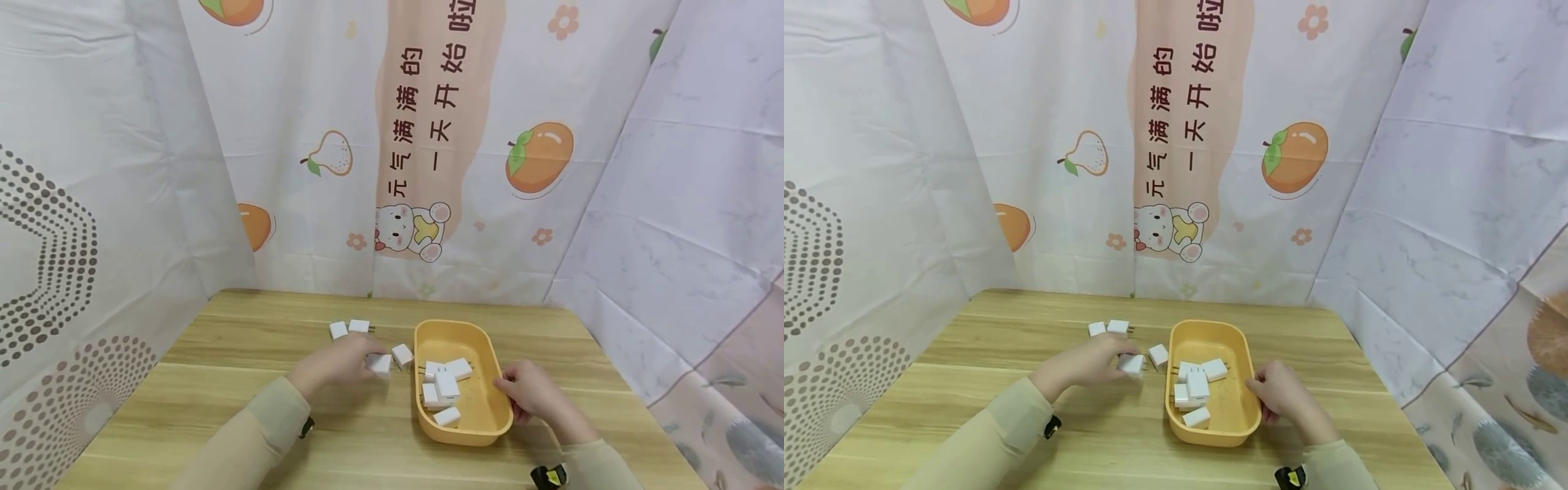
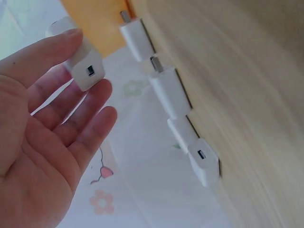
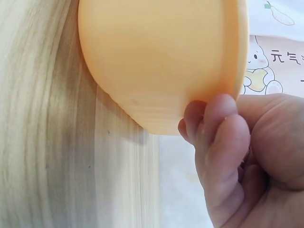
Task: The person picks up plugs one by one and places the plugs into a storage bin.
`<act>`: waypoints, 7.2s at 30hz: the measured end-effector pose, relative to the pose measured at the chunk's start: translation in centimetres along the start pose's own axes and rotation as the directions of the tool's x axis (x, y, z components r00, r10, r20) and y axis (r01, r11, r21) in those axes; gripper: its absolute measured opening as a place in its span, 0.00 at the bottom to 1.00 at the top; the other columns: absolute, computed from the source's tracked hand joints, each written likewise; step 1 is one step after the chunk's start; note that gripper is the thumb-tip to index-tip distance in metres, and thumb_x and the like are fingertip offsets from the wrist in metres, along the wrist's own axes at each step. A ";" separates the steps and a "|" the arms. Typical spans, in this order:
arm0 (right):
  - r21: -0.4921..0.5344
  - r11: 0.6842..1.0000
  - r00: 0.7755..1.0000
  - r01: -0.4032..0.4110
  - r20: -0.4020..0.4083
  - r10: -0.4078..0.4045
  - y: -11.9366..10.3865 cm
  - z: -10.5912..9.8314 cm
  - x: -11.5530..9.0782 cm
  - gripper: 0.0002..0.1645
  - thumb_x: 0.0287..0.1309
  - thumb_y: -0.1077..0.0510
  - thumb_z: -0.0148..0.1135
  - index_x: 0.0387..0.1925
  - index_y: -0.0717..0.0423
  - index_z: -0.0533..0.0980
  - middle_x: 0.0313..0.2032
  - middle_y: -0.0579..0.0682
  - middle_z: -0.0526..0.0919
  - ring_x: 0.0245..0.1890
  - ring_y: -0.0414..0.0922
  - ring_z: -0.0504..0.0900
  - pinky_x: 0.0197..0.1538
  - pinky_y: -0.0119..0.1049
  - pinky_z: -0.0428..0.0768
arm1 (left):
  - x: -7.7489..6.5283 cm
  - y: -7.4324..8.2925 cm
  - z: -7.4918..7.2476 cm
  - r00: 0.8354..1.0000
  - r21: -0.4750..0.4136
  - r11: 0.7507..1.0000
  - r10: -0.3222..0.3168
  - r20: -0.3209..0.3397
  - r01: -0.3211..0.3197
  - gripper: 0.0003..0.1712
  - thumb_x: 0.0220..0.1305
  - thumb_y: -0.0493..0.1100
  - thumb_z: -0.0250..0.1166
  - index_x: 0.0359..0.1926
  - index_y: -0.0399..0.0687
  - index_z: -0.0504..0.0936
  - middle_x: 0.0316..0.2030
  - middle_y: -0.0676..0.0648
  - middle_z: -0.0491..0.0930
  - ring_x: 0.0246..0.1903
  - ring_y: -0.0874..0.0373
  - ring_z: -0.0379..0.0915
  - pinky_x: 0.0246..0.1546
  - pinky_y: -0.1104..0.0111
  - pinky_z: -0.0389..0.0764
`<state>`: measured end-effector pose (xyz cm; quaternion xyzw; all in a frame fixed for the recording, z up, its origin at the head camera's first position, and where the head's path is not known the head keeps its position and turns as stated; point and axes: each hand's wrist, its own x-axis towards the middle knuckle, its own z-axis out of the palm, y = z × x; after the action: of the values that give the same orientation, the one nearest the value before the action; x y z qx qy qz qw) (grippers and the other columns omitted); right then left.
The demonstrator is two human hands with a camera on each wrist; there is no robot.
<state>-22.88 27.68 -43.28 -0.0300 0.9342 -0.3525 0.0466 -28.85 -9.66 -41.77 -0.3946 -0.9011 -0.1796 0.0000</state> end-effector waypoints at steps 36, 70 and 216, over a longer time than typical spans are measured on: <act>-0.047 0.998 0.999 0.041 0.030 -0.040 -0.1 -0.1 0.1 0.21 0.69 0.62 0.60 0.17 0.59 0.76 0.07 0.48 0.73 0.06 0.42 0.76 0.14 0.44 0.80 | 0.6 0.8 -0.3 0.978 0.041 0.998 0.044 -0.202 -0.037 0.24 0.63 0.48 0.73 0.58 0.47 0.84 0.52 0.50 0.83 0.52 0.57 0.78 0.55 0.62 0.79; -0.027 0.997 0.997 0.078 0.012 -0.078 0.3 -0.2 0.1 0.21 0.68 0.62 0.60 0.17 0.59 0.76 0.07 0.47 0.73 0.06 0.42 0.75 0.13 0.43 0.79 | 7.8 5.0 1.8 0.988 0.042 0.996 -0.075 -0.138 0.081 0.24 0.65 0.54 0.70 0.60 0.54 0.83 0.51 0.55 0.82 0.46 0.63 0.75 0.48 0.67 0.79; -0.022 0.998 0.998 0.063 -0.007 -0.063 0.5 0.2 -0.1 0.19 0.68 0.62 0.60 0.18 0.59 0.77 0.07 0.48 0.73 0.06 0.42 0.76 0.12 0.41 0.78 | 2.4 -3.2 -1.5 0.980 0.146 0.970 -0.199 0.005 0.196 0.29 0.63 0.46 0.72 0.65 0.49 0.80 0.65 0.44 0.74 0.63 0.47 0.71 0.64 0.53 0.72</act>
<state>-22.73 27.92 -43.70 -0.0585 0.9367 -0.3437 0.0314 -32.98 -10.49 -41.09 -0.3037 -0.9465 -0.1088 0.0022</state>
